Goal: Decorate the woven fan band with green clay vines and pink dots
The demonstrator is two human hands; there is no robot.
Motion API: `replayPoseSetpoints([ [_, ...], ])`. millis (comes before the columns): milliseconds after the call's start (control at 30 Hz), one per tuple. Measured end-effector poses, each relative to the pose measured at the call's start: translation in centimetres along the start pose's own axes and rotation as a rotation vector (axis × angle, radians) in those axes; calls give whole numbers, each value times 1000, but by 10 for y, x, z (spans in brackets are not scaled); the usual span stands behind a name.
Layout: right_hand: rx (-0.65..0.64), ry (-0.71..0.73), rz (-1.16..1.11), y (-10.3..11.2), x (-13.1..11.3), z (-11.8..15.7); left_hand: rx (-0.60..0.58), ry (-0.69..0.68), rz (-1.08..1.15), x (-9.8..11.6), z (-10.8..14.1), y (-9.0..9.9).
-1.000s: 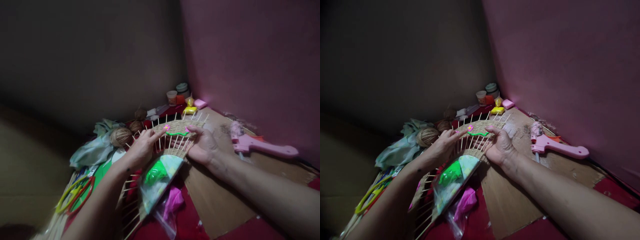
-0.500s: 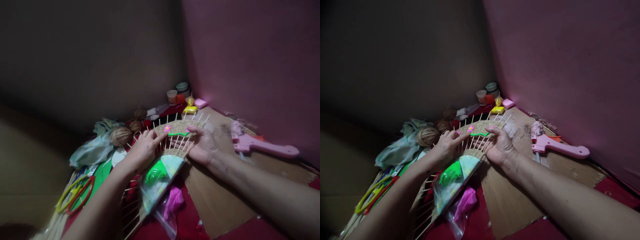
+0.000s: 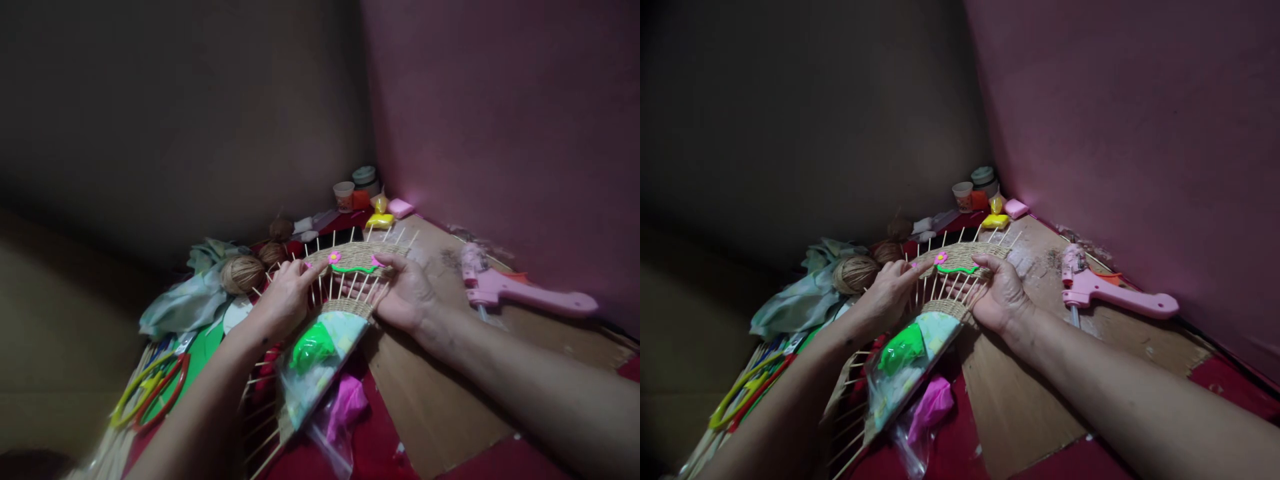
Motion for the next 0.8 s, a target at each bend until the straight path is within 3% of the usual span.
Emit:
replayPoseSetpoints([
  [300,32,1,-24,-1,0,0,-2,20,-40,1,-1,-10],
  [667,33,10,-50,-1,0,0,-29,84,-47,7,-1,-5],
  [800,31,0,-49,0,-1,0,-31,98,-31,9,-3,7],
])
Point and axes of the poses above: each hand's wrist, its own z-axis away from the middle knuckle, its own y-axis out of the back of the hand, x = y × z, the point moved 1 cm from there along -z, towards the middle knuckle, and after that the axes turned 3 degrees about -z, right-handed, at the moved point
